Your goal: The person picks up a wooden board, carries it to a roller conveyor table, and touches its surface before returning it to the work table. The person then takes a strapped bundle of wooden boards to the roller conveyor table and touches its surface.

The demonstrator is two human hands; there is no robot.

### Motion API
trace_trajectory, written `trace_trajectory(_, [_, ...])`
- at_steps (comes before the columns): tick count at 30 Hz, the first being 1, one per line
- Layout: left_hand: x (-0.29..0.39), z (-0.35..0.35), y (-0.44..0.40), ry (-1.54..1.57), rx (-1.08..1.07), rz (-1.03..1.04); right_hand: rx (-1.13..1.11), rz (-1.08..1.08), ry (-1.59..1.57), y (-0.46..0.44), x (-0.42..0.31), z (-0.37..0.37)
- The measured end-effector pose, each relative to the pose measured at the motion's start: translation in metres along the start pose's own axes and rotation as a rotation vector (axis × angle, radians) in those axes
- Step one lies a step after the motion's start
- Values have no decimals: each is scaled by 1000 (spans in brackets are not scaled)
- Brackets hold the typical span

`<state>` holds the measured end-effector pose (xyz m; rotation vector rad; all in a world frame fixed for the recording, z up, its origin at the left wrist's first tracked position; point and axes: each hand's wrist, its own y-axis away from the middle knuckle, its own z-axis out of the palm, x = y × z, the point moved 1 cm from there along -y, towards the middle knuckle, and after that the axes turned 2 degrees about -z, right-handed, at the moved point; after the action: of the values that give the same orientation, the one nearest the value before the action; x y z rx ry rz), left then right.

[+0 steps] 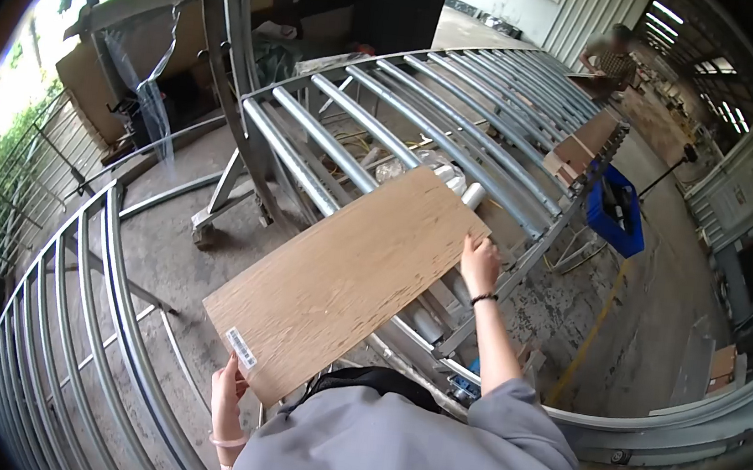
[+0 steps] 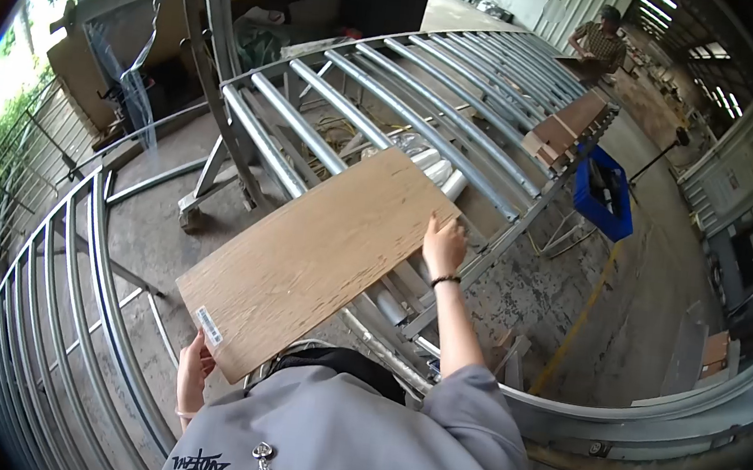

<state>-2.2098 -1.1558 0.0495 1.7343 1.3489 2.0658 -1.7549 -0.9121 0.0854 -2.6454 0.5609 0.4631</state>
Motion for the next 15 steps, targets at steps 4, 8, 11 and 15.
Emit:
trace_trajectory(4, [4,5,-15,-76,-114,104,-7,-600,-55,86,-43,-2])
trace_trajectory(8, [14,31,-9,-135,-107,168,-69,-638,-66,120,-68,-7])
trace_trajectory(11, [13,45,-15,-168,-93,193,-74,-600,-91,111,-58,2])
trace_trajectory(15, [16,69,-10,-144,-140,269,-88,-598,-70,86,-47,12])
